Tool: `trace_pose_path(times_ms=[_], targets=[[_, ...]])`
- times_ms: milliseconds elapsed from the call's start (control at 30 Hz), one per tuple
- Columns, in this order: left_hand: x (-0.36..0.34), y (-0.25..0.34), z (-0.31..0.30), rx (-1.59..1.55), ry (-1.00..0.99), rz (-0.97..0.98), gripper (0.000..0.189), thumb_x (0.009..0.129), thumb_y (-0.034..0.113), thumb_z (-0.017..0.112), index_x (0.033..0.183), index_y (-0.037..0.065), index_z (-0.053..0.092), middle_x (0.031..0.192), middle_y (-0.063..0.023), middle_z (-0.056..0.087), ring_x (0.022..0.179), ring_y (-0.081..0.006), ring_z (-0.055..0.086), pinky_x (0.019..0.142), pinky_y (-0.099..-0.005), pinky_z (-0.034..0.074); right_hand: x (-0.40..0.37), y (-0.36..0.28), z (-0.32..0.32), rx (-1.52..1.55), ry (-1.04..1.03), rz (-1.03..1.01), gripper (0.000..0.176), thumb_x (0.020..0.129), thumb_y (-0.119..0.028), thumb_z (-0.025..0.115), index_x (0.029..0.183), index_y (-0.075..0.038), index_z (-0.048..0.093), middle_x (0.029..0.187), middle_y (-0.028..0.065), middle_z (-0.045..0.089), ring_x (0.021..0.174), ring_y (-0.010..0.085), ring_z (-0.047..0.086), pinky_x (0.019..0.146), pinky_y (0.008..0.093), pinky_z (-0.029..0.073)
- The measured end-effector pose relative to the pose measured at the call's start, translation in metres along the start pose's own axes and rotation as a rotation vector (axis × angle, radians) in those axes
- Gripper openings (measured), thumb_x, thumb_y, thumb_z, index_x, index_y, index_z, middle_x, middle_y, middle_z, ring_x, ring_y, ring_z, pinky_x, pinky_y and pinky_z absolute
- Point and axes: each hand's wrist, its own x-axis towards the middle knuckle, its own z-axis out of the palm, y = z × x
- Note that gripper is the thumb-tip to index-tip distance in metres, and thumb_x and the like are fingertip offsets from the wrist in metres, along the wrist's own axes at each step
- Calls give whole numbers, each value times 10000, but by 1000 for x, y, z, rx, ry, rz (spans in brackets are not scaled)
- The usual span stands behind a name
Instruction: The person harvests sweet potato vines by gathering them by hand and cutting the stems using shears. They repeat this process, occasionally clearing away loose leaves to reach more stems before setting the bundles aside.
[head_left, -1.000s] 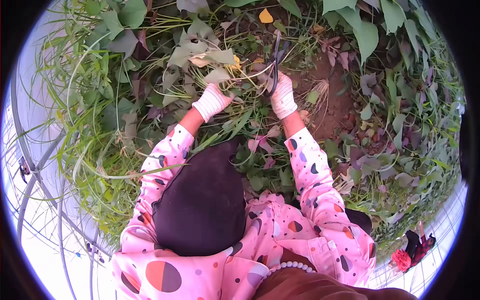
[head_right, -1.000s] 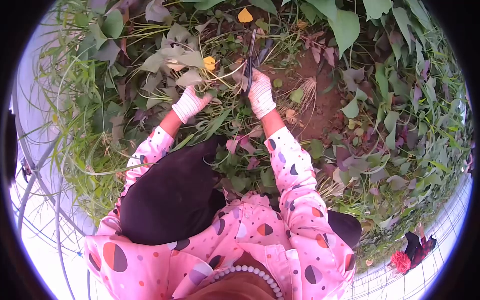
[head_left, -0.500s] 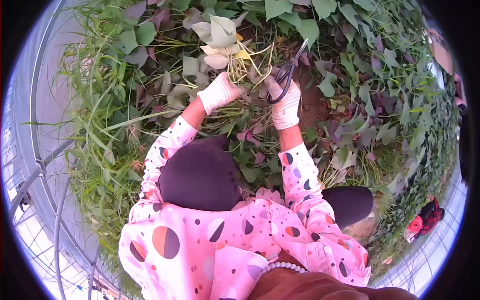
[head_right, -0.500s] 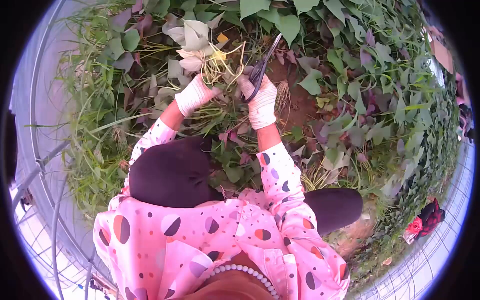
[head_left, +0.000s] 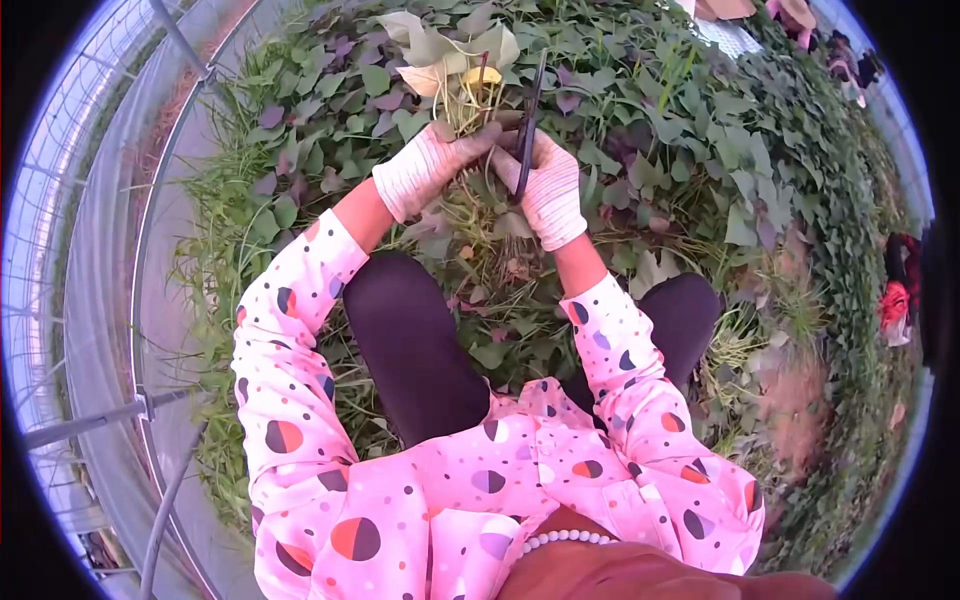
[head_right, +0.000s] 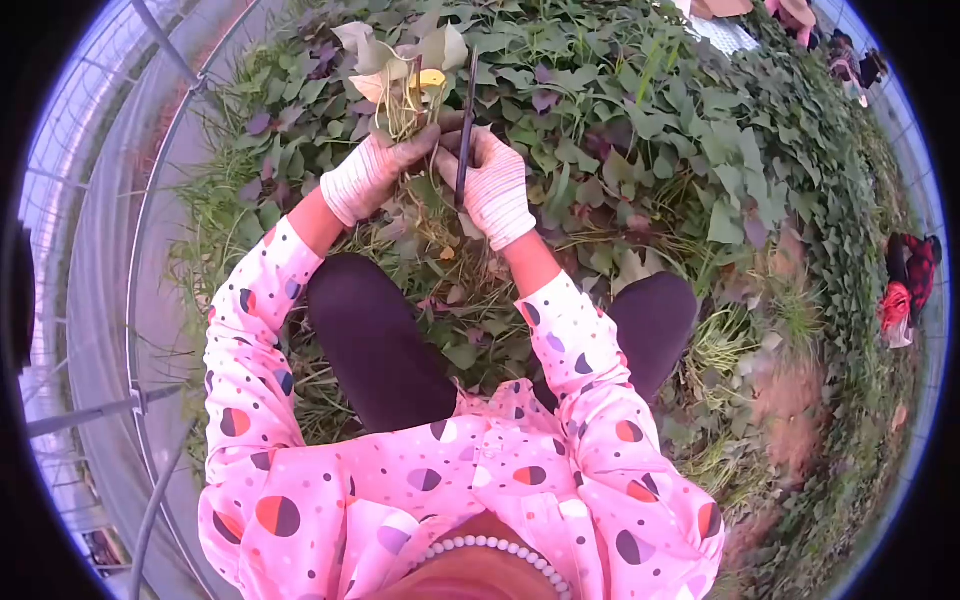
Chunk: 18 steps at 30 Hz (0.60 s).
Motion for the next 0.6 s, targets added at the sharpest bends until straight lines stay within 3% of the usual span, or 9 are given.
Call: trace_pose_path(times_ms=[67, 133, 167, 200, 233, 333, 367, 467, 600], targets=[[30, -19, 22, 97, 220, 52, 455, 904, 337, 594, 1237, 33, 538, 1155, -54, 605, 1008, -126, 570, 873, -292, 460, 13, 30, -39, -130, -41, -56, 266, 778, -158, 710, 973, 3, 627, 780, 28, 632, 681, 76, 550, 642, 242, 477], [42, -29, 41, 26, 322, 82, 393, 909, 318, 587, 1152, 9, 580, 1112, -81, 627, 1010, -158, 587, 880, -310, 472, 0, 10, -45, -100, -53, 66, 212, 807, -96, 668, 976, 21, 615, 811, 24, 641, 704, 60, 547, 659, 225, 468], [49, -34, 56, -98, 348, 101, 307, 898, 270, 608, 1121, 59, 592, 1010, -19, 632, 869, -125, 584, 774, -285, 479, -9, -9, -54, -227, -41, 81, 208, 804, -108, 674, 960, 18, 618, 798, 28, 641, 697, 67, 546, 658, 232, 471], [49, -29, 72, 40, 325, 129, 288, 926, 270, 560, 1087, 37, 611, 1023, -30, 634, 884, -129, 596, 779, -292, 490, -13, -20, -61, -357, 1, 101, 205, 802, -120, 679, 945, 14, 621, 784, 32, 642, 689, 73, 545, 658, 240, 473], [56, -38, 84, -24, 355, 189, 312, 938, 279, 535, 1056, 3, 620, 1022, -55, 638, 902, -137, 600, 793, -294, 494, -4, 35, -72, -342, 62, -15, 215, 801, -138, 687, 951, 1, 621, 785, 32, 644, 691, 81, 543, 666, 247, 475], [74, -61, 85, -211, 422, 112, 344, 928, 317, 557, 1052, -3, 567, 998, -96, 639, 887, -182, 611, 794, -316, 502, -23, 30, -95, -249, 160, 52, 305, 796, -187, 711, 1021, -8, 610, 792, 36, 650, 712, 71, 547, 682, 246, 477], [76, -64, 86, -149, 396, 125, 352, 923, 328, 563, 1052, 0, 557, 1003, -100, 636, 883, -188, 611, 793, -320, 503, -41, -4, -103, -277, 157, 157, 340, 786, -228, 720, 1024, -15, 602, 777, 46, 649, 700, 68, 545, 680, 248, 477], [90, -69, 105, 12, 319, 191, 321, 935, 300, 547, 1042, -1, 580, 1025, -85, 635, 900, -169, 601, 809, -318, 487, -43, 14, -112, -388, 180, 92, 372, 777, -295, 722, 1006, -31, 595, 770, 65, 649, 675, 77, 542, 661, 267, 472], [115, -84, 121, -9, 213, 23, 319, 940, 275, 528, 1097, 5, 593, 1047, -72, 629, 899, -156, 593, 817, -299, 477, -44, 16, -131, -395, 253, 61, 400, 722, -274, 739, 981, -11, 583, 780, 130, 638, 678, 207, 591, 683, 317, 476]])
